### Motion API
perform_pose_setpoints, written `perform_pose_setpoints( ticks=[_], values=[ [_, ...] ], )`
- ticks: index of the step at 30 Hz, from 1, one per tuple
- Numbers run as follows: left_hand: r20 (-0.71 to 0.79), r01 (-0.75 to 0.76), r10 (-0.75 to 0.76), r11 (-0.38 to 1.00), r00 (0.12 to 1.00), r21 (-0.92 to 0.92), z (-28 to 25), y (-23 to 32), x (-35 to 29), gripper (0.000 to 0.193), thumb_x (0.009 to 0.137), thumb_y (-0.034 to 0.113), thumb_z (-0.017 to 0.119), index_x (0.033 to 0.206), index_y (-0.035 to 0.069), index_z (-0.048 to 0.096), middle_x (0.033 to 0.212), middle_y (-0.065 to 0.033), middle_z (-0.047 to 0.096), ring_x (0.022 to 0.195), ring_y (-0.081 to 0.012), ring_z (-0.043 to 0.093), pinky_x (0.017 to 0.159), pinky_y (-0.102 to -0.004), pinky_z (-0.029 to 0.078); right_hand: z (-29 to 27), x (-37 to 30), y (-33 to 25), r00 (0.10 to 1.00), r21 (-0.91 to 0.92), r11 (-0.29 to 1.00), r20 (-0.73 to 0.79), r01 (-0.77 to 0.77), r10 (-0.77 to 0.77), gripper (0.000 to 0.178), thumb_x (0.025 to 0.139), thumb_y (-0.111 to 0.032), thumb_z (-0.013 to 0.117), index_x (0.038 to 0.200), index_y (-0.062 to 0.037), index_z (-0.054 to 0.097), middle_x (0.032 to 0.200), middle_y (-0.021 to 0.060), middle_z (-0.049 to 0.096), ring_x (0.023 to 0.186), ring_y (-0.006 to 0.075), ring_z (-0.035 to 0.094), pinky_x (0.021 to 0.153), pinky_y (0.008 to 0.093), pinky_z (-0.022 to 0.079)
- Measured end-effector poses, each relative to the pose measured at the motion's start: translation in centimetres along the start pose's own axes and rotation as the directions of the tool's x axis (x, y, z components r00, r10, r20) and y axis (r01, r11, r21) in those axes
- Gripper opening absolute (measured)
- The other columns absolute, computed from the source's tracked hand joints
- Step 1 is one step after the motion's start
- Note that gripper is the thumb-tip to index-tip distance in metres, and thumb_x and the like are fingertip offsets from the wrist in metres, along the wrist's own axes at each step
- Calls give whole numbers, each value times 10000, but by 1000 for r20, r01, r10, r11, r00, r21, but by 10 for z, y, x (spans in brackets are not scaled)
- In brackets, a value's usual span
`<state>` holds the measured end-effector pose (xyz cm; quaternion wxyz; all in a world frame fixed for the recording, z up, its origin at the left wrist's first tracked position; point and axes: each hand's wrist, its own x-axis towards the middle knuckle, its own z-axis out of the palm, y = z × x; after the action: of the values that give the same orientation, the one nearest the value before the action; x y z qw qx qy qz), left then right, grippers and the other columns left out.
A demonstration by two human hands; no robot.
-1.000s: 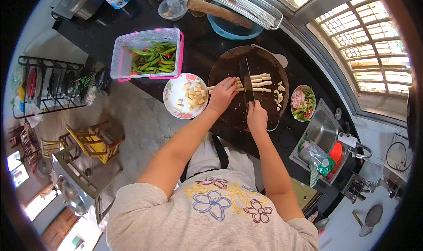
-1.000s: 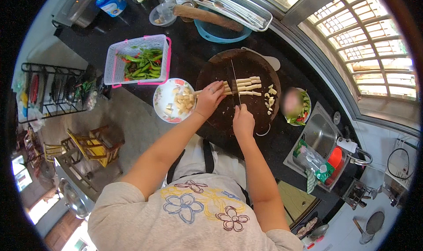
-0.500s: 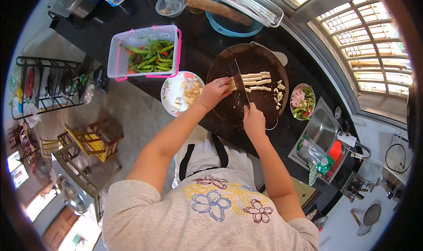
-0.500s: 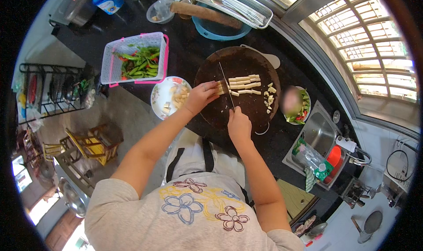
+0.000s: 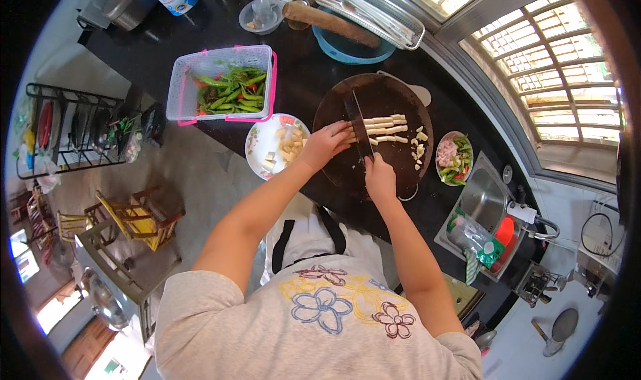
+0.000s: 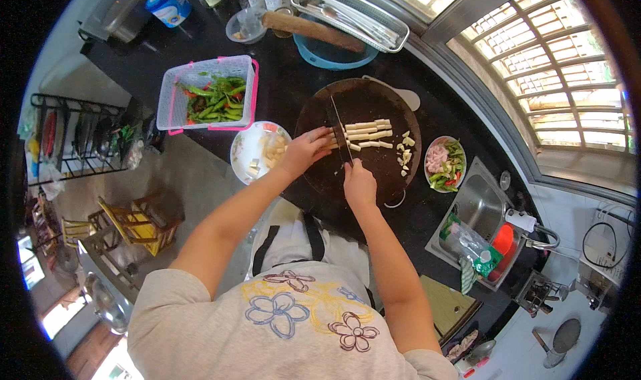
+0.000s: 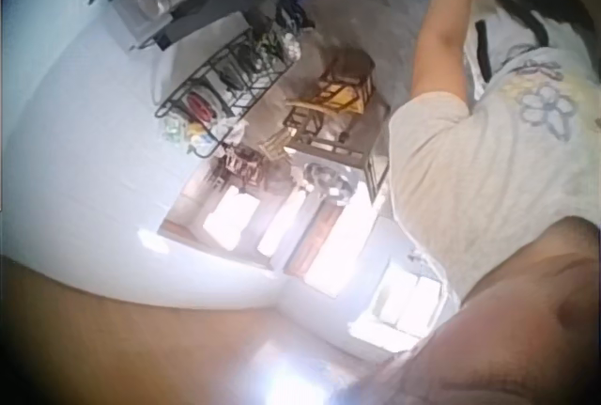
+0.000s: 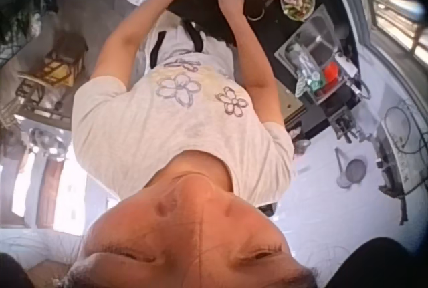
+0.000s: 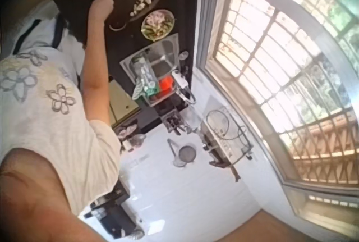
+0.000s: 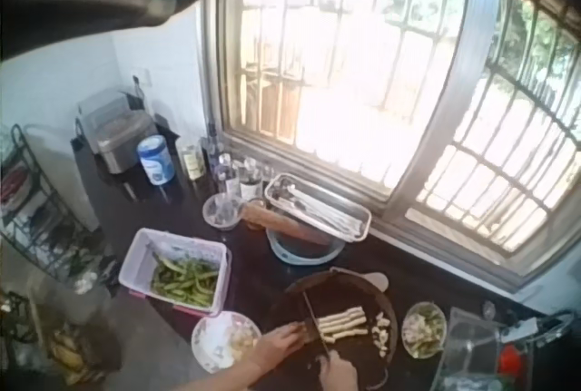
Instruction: The person chops long white vegetable stalks into small pieces on a wooden cutting board using a cleaver. They transfer the chopped pieces into a bowl, wash a green vegetable in the sink, and briefly handle potatoes on the floor.
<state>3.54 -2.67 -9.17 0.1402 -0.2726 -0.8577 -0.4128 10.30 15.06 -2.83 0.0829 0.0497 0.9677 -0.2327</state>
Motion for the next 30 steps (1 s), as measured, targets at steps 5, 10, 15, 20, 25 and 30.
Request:
perform_pose_setpoints(
  ticks=[5, 10, 15, 20, 25, 30],
  values=[
    [-17, 32, -33, 999, 999, -31, -20, -1, -15, 317, 724, 112, 774, 1009, 48, 653, 1131, -112, 629, 1118, -316, 587, 917, -381, 511, -30, -19, -24, 997, 41, 997, 32, -65, 64, 246, 973, -241, 518, 902, -5, 533, 730, 270, 630, 729, 467, 623, 636, 522, 490],
    [-37, 19, -20, 999, 999, -36, -15, 0, -18, 278, 731, 95, 764, 985, 61, 658, 1061, -87, 635, 1020, -303, 609, 867, -384, 514, -19, -23, -24, 997, -49, 999, 69, -11, 14, 230, 977, -247, 501, 904, -32, 535, 709, 243, 644, 688, 437, 644, 625, 507, 515],
    [-54, 17, -19, 999, 998, -41, -10, -6, -23, 205, 736, 76, 757, 918, 60, 664, 1007, -71, 651, 948, -277, 623, 803, -377, 522, -16, -16, -27, 993, -86, 996, 114, -6, 15, 226, 977, -236, 493, 906, -25, 532, 722, 244, 650, 701, 438, 649, 640, 508, 519],
    [-86, 18, -22, 999, 996, -48, -7, -7, -20, 186, 724, 69, 769, 877, 55, 664, 965, -70, 662, 910, -273, 635, 773, -368, 532, -6, -2, -26, 989, -53, 998, 139, -36, 43, 236, 984, -246, 481, 914, -25, 526, 743, 253, 651, 726, 438, 650, 659, 509, 519],
    [-100, 17, -19, 1000, 995, -18, -7, -6, -20, 198, 728, 74, 768, 897, 52, 668, 978, -79, 660, 912, -279, 634, 778, -367, 531, 10, -2, -13, 998, 0, 999, 61, -34, 34, 238, 988, -263, 485, 931, -36, 527, 746, 250, 651, 722, 446, 641, 656, 508, 509],
    [-147, 95, -92, 995, 985, 14, -3, 4, -17, 226, 730, 85, 765, 933, 54, 670, 1015, -85, 651, 947, -290, 623, 808, -374, 525, -14, -10, -22, 1000, 61, 998, -8, -3, 3, 237, 989, -267, 486, 948, -39, 535, 738, 242, 648, 715, 449, 634, 642, 517, 497]
  ],
)
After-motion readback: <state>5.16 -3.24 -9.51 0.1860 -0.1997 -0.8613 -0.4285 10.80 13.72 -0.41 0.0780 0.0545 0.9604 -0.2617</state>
